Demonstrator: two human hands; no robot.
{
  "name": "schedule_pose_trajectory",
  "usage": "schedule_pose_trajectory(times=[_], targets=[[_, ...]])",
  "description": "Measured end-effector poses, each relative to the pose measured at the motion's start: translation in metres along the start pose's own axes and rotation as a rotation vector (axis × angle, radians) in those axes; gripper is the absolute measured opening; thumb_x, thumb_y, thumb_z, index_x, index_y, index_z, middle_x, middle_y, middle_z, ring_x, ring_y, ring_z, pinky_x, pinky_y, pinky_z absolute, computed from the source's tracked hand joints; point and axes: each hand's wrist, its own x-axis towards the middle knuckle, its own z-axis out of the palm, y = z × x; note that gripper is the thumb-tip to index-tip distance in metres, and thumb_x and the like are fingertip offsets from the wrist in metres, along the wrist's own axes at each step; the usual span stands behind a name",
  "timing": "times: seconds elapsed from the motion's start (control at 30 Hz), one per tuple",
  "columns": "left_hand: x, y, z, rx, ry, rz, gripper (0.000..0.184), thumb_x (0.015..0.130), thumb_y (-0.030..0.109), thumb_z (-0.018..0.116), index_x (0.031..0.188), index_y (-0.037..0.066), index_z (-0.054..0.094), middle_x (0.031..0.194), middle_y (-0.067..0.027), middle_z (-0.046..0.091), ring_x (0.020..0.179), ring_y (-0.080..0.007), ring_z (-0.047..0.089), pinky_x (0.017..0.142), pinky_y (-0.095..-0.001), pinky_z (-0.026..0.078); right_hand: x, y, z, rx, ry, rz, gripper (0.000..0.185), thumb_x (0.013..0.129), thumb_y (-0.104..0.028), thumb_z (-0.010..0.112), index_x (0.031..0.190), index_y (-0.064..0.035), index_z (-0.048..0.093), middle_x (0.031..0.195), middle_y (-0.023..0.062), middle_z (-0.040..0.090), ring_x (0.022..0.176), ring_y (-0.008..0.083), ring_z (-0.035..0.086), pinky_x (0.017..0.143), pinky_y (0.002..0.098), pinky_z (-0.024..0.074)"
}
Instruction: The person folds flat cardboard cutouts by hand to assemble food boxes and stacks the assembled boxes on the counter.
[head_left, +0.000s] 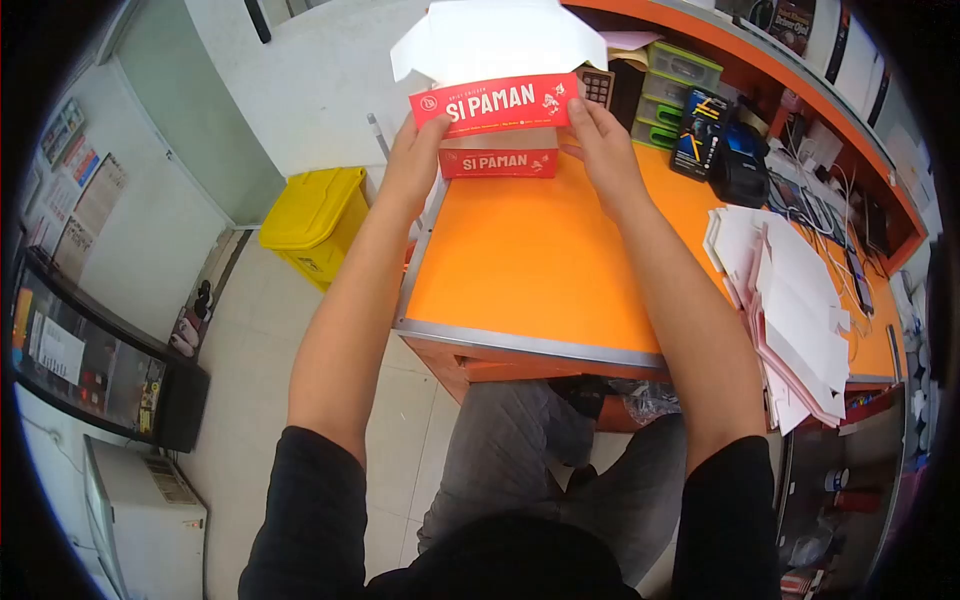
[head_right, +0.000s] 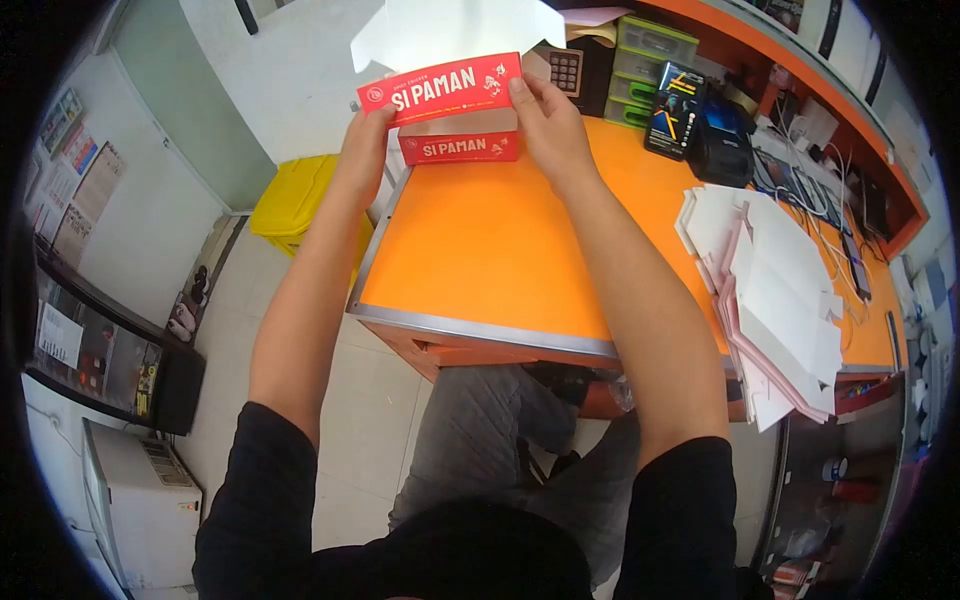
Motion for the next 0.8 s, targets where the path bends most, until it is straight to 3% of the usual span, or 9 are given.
schedule_pose_trajectory(times=[0.03,0.07,0.23,0.43,0.53,0.8], targets=[[0.004,-0.005,-0.001,-0.022,0.009,-0.021,0.048,0.104,0.03,0.05,0.141,-0.001,0.054,0.141,-0.0153,0.06,0.133,-0.0239,0.053,0.115,-0.0388,0.037,0.005,0.003,0.002,-0.093,0.012,-0.001,0.062,0.107,-0.038,0.06,0.148,0.0067,0.049,0.14,0.0161,0.062,0.13,0.0216,0.059,0.109,0.0346,0.0462],[0.003,-0.013,-0.001,0.026,0.009,-0.048,0.052,0.103,0.027,0.041,0.146,0.0,0.051,0.145,-0.0163,0.058,0.141,-0.0261,0.045,0.123,-0.0396,0.026,0.01,0.009,0.003,-0.076,-0.006,-0.021,0.06,0.107,-0.036,0.06,0.148,0.0068,0.05,0.139,0.0166,0.063,0.13,0.0216,0.059,0.109,0.0339,0.0459],[0.008,-0.038,-0.006,0.072,0.018,0.001,0.059,0.102,0.025,0.043,0.157,0.002,0.041,0.152,-0.0167,0.051,0.145,-0.0269,0.042,0.122,-0.0386,0.026,0.02,0.048,0.002,-0.013,-0.054,-0.024,0.055,0.105,-0.026,0.06,0.148,0.0063,0.051,0.141,0.0187,0.063,0.133,0.0232,0.059,0.111,0.0332,0.0439],[0.014,-0.046,-0.007,0.004,-0.008,-0.037,0.062,0.101,0.023,0.042,0.159,0.003,0.038,0.156,-0.0167,0.048,0.147,-0.027,0.039,0.123,-0.0385,0.026,0.025,0.068,-0.008,-0.106,-0.094,-0.011,0.056,0.104,-0.03,0.061,0.147,0.0046,0.052,0.144,0.0213,0.061,0.137,0.0269,0.057,0.114,0.0377,0.0425],[0.016,-0.054,-0.009,-0.039,-0.035,-0.041,0.061,0.102,0.023,0.042,0.159,0.003,0.039,0.156,-0.0169,0.048,0.147,-0.0271,0.039,0.123,-0.0386,0.025,0.028,0.08,-0.013,-0.296,-0.063,-0.092,0.056,0.105,-0.031,0.06,0.147,0.0042,0.051,0.145,0.022,0.06,0.138,0.0281,0.056,0.114,0.0391,0.0428],[0.014,-0.051,-0.002,-0.01,-0.127,0.05,0.062,0.102,0.024,0.043,0.16,0.002,0.038,0.157,-0.0178,0.048,0.151,-0.0281,0.036,0.126,-0.0394,0.021,0.021,0.078,-0.019,-0.068,-0.034,-0.007,0.056,0.106,-0.03,0.061,0.148,0.0031,0.047,0.146,0.0195,0.059,0.137,0.0271,0.057,0.113,0.0385,0.0442]])
